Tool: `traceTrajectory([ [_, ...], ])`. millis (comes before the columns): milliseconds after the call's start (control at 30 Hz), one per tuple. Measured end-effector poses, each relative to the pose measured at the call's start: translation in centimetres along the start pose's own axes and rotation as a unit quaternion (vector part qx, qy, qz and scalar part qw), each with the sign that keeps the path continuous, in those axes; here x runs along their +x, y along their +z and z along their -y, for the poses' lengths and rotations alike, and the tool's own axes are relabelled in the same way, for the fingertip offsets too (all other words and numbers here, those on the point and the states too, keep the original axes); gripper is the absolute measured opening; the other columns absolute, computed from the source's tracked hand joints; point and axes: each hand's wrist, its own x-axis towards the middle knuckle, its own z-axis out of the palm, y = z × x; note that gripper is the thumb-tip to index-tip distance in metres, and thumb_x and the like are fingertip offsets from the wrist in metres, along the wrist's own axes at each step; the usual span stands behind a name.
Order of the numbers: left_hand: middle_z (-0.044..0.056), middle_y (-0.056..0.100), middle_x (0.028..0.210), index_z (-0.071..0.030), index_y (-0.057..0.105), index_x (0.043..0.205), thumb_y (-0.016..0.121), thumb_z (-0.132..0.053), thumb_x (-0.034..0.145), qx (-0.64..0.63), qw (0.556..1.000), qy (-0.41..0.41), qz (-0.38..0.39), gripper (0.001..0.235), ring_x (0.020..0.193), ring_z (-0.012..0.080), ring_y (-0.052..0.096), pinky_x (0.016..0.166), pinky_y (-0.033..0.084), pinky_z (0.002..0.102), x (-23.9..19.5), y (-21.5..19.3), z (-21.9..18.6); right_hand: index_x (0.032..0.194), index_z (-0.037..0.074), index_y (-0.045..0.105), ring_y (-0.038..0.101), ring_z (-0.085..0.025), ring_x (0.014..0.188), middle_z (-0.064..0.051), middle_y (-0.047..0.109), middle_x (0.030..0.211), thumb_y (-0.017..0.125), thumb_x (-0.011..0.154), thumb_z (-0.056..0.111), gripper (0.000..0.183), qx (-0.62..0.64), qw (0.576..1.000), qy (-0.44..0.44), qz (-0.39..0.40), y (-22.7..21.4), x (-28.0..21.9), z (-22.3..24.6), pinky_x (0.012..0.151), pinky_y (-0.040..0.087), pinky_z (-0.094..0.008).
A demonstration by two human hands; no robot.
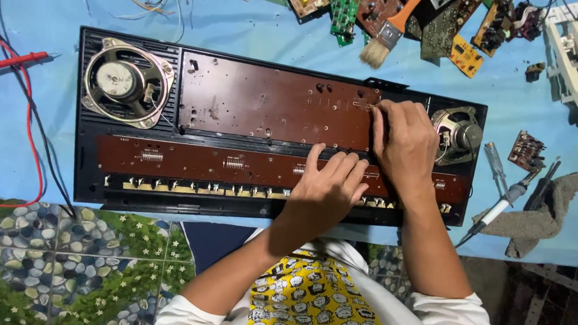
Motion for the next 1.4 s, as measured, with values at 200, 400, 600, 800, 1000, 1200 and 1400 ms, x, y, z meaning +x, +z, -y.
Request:
traceTrajectory([
  [200, 0.013, 0.063, 0.112, -0.004, 0.065, 0.123, 0.067, -0.032, 0.097, -0.009, 1.000, -0.003, -0.001, 0.038, 0.108, 0.0276, 0.065, 0.109, 0.041, 0.059, -0.1, 0.2, -0.1, 0.103, 0.006, 0.073, 0.065, -0.028, 0.076, -0.008, 0.061, 0.081, 0.074, 0.105, 0.011, 0.006, 0.007, 1.000, 0.005, 0.003, 0.0, -0.1, 0.1, 0.066, 0.056, -0.037],
  [400, 0.013, 0.064, 0.112, -0.004, 0.066, 0.123, 0.067, -0.032, 0.097, -0.011, 1.000, 0.002, 0.004, 0.038, 0.107, 0.0275, 0.065, 0.108, 0.042, 0.059, -0.1, 0.0, 0.0, 0.104, 0.006, 0.074, 0.066, -0.027, 0.075, -0.007, 0.062, 0.081, 0.075, 0.106, 0.012, 0.006, 0.003, 1.000, 0.009, 0.005, 0.0, 0.1, 0.1, 0.066, 0.057, -0.036],
  [600, 0.012, 0.063, 0.112, -0.005, 0.066, 0.123, 0.068, -0.032, 0.096, 0.000, 1.000, 0.000, 0.009, 0.038, 0.108, 0.0267, 0.065, 0.109, 0.041, 0.058, -0.2, 0.0, -0.1, 0.104, 0.007, 0.073, 0.065, -0.028, 0.075, -0.007, 0.060, 0.080, 0.075, 0.105, 0.013, 0.006, -0.010, 1.000, 0.005, 0.000, 0.6, 0.0, 0.0, 0.065, 0.057, -0.037],
  [800, 0.011, 0.063, 0.111, -0.006, 0.066, 0.122, 0.070, -0.033, 0.095, 0.013, 1.000, 0.000, 0.012, 0.038, 0.107, 0.0256, 0.065, 0.109, 0.042, 0.057, 0.0, -0.3, -0.1, 0.104, 0.007, 0.073, 0.064, -0.027, 0.075, -0.007, 0.059, 0.080, 0.075, 0.105, 0.011, 0.005, -0.023, 1.000, 0.006, 0.008, 0.7, 0.1, -0.1, 0.064, 0.057, -0.037],
  [1000, 0.012, 0.062, 0.109, -0.005, 0.065, 0.121, 0.065, -0.032, 0.098, 0.004, 1.000, 0.000, -0.003, 0.036, 0.105, 0.0265, 0.065, 0.108, 0.043, 0.057, -0.2, 0.3, 0.0, 0.102, 0.008, 0.073, 0.065, -0.026, 0.074, -0.006, 0.060, 0.079, 0.076, 0.105, 0.014, 0.007, -0.039, 0.999, 0.000, 0.006, 1.6, 0.2, -0.2, 0.062, 0.056, -0.036],
  [1200, 0.011, 0.062, 0.111, -0.006, 0.065, 0.122, 0.063, -0.037, 0.098, 0.018, 1.000, -0.010, 0.011, 0.039, 0.107, 0.0239, 0.066, 0.111, 0.042, 0.054, 0.1, -0.4, 0.1, 0.101, 0.008, 0.077, 0.065, -0.027, 0.076, -0.007, 0.064, 0.082, 0.078, 0.105, 0.016, 0.009, 0.007, 1.000, 0.005, 0.014, 0.6, 0.5, 0.0, 0.064, 0.056, -0.036],
  [1400, 0.019, 0.062, 0.120, 0.000, 0.061, 0.132, 0.068, -0.024, 0.097, -0.077, 0.995, -0.050, -0.030, 0.043, 0.113, 0.0340, 0.066, 0.108, 0.047, 0.052, -0.4, -0.1, 0.4, 0.116, -0.004, 0.076, 0.069, -0.044, 0.089, -0.022, 0.070, 0.097, 0.073, 0.104, -0.003, 0.012, 0.143, 0.988, 0.050, 0.006, -4.2, 0.5, 1.3, 0.076, 0.056, -0.049],
])
